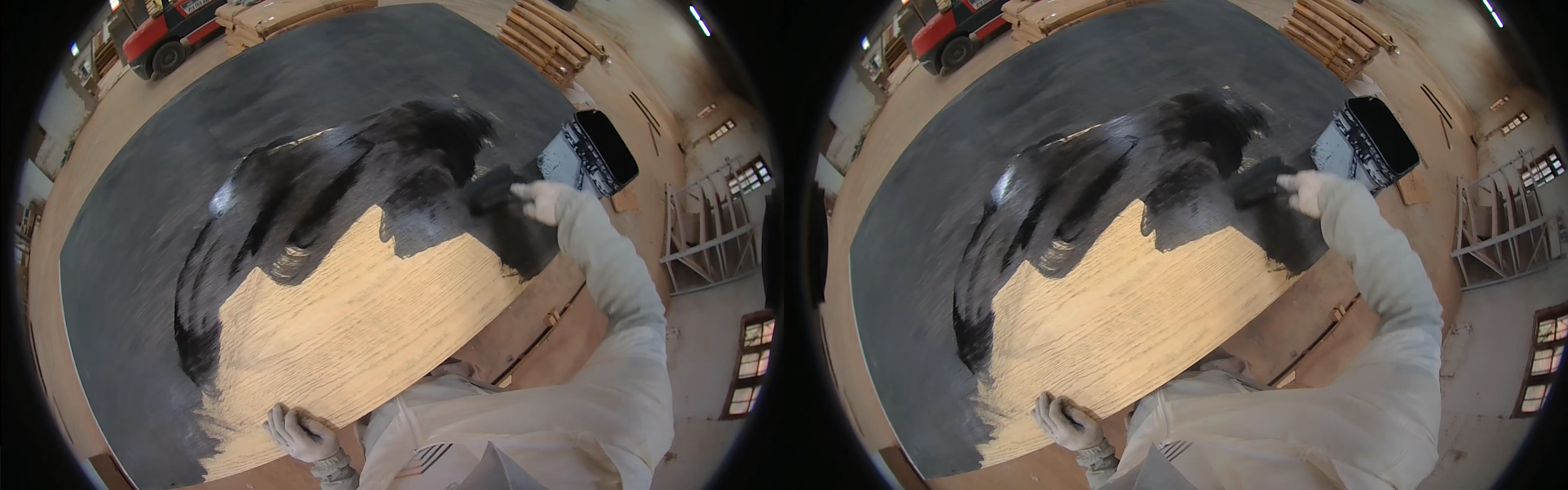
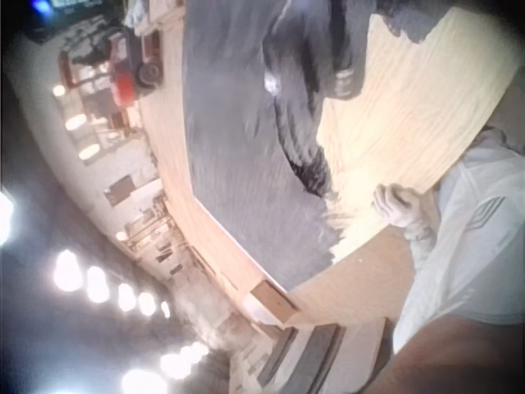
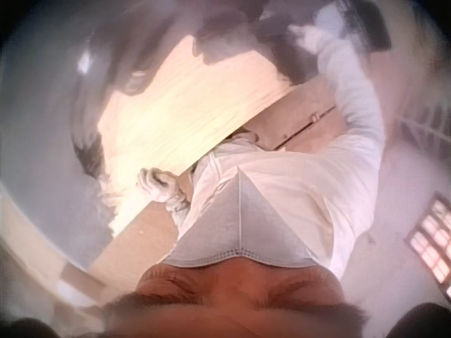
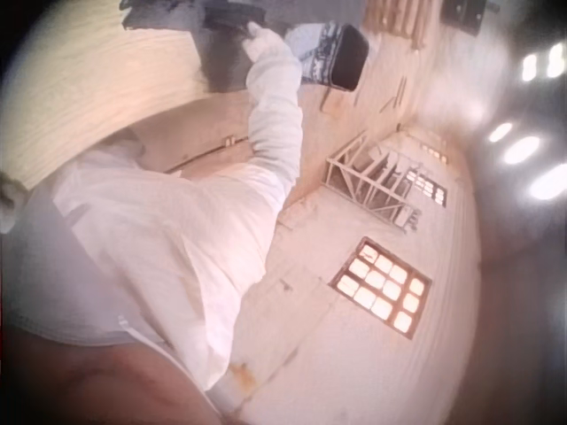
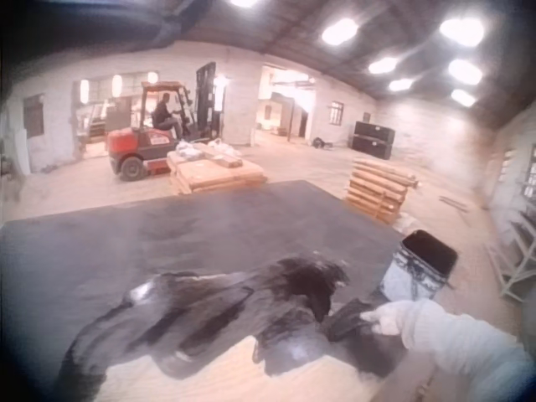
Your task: The person applies dark paint to a large wooden board using a brush. They repeatedly dip the brush into a paint container and spread the paint across the surface in broad strokes, gradually covering the entire board.
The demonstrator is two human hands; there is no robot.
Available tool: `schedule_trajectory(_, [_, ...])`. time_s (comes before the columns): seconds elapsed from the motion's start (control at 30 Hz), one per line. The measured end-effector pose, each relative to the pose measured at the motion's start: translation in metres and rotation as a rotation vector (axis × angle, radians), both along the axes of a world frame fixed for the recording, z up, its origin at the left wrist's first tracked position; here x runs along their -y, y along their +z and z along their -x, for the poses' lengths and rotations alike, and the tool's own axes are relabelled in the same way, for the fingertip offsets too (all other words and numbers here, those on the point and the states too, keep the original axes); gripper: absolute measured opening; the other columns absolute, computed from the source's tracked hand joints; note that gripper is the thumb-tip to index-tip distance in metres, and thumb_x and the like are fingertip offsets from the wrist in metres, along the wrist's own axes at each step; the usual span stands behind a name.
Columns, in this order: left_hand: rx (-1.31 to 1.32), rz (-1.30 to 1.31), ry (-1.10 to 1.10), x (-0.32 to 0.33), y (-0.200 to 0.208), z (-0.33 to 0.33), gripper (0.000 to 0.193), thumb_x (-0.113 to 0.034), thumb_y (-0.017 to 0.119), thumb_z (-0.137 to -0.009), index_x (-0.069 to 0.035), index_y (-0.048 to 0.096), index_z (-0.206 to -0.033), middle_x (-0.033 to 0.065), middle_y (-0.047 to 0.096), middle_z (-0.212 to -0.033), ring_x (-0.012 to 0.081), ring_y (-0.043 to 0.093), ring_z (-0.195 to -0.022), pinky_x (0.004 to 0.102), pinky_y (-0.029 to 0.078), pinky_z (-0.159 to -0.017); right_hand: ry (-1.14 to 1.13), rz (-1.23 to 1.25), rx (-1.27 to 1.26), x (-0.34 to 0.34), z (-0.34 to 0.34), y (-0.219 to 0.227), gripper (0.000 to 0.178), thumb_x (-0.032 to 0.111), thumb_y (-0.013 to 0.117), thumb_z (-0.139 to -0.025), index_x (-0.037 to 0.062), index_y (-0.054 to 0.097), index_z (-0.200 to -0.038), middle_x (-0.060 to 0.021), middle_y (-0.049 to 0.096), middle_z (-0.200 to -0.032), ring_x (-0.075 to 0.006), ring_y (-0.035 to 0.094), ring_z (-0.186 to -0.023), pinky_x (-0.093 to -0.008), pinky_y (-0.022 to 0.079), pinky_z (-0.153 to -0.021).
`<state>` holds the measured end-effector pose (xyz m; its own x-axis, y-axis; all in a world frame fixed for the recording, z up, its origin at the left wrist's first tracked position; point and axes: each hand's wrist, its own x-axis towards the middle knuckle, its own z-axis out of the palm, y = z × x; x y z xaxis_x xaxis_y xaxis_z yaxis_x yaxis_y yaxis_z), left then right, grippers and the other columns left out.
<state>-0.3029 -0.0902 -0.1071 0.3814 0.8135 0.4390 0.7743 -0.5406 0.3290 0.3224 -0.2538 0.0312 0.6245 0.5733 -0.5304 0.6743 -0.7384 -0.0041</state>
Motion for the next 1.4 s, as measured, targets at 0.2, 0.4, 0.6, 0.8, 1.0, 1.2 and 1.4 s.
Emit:
schedule_trajectory(0.2, [0.001,-0.015,-0.026,-0.002,-0.01,0.004,0.031,-0.022,0.055,-0.101,0.001,0.069,-0.117,0.0248,0.068,-0.14,0.0489,0.058,-0.137,0.0656,0.04,-0.121,-0.131,-0.041,0.065,0.019,0.042,0.013,0.06,0.028,0.061,-0.102,0.0262,0.056,-0.161,-0.0174,0.069,-0.147,-0.0354,0.065,-0.136,-0.0414,0.052,-0.116])
schedule_trajectory(0.4, [0.007,-0.032,-0.023,-0.003,-0.002,-0.001,0.031,-0.022,0.056,-0.102,0.003,0.069,-0.115,0.0252,0.069,-0.138,0.0485,0.06,-0.134,0.0631,0.042,-0.119,-0.074,0.014,0.055,0.02,0.036,0.009,0.06,0.025,0.064,-0.102,0.0185,0.057,-0.161,-0.0204,0.072,-0.141,-0.0391,0.068,-0.13,-0.0421,0.052,-0.113])
schedule_trajectory(0.6, [0.032,-0.07,-0.029,-0.004,-0.002,0.002,0.032,-0.023,0.057,-0.102,0.003,0.069,-0.115,0.0256,0.069,-0.138,0.0489,0.06,-0.132,0.0626,0.043,-0.119,0.032,-0.005,0.064,-0.006,0.038,0.006,0.06,0.021,0.064,-0.102,0.0174,0.056,-0.161,-0.0218,0.071,-0.143,-0.0361,0.066,-0.137,-0.0398,0.048,-0.118])
schedule_trajectory(0.8, [0.036,-0.058,-0.061,-0.005,-0.004,0.002,0.032,-0.022,0.057,-0.101,0.003,0.068,-0.116,0.0257,0.068,-0.138,0.0492,0.06,-0.132,0.0627,0.042,-0.119,-0.142,0.001,0.005,-0.017,0.002,0.008,0.064,0.024,0.068,-0.099,0.0177,0.056,-0.162,-0.0198,0.069,-0.147,-0.0357,0.064,-0.138,-0.0396,0.047,-0.118])
schedule_trajectory(1.0, [0.034,-0.056,-0.043,-0.005,-0.004,0.005,0.029,-0.021,0.057,-0.099,0.001,0.069,-0.111,0.0255,0.069,-0.135,0.0492,0.061,-0.131,0.0656,0.041,-0.12,0.067,-0.048,-0.102,-0.021,-0.006,0.005,0.065,0.015,0.069,-0.097,0.0119,0.057,-0.16,-0.0165,0.071,-0.147,-0.0335,0.065,-0.138,-0.0368,0.048,-0.118])
schedule_trajectory(1.2, [0.038,-0.069,-0.052,-0.003,-0.001,0.003,0.032,-0.021,0.058,-0.101,0.004,0.069,-0.117,0.0261,0.068,-0.138,0.0491,0.06,-0.132,0.0622,0.044,-0.117,0.06,0.006,0.025,-0.029,0.062,0.022,0.063,0.027,0.064,-0.101,0.0203,0.054,-0.163,-0.0172,0.066,-0.153,-0.036,0.062,-0.141,-0.0436,0.049,-0.119])
schedule_trajectory(1.4, [0.022,-0.074,-0.039,-0.004,-0.006,0.002,0.031,-0.021,0.057,-0.101,0.003,0.069,-0.116,0.0261,0.069,-0.138,0.0488,0.06,-0.132,0.0617,0.045,-0.117,-0.119,0.017,-0.049,0.056,0.032,0.017,0.062,0.022,0.065,-0.1,0.0201,0.056,-0.162,-0.0212,0.071,-0.143,-0.0382,0.067,-0.133,-0.0403,0.051,-0.114])
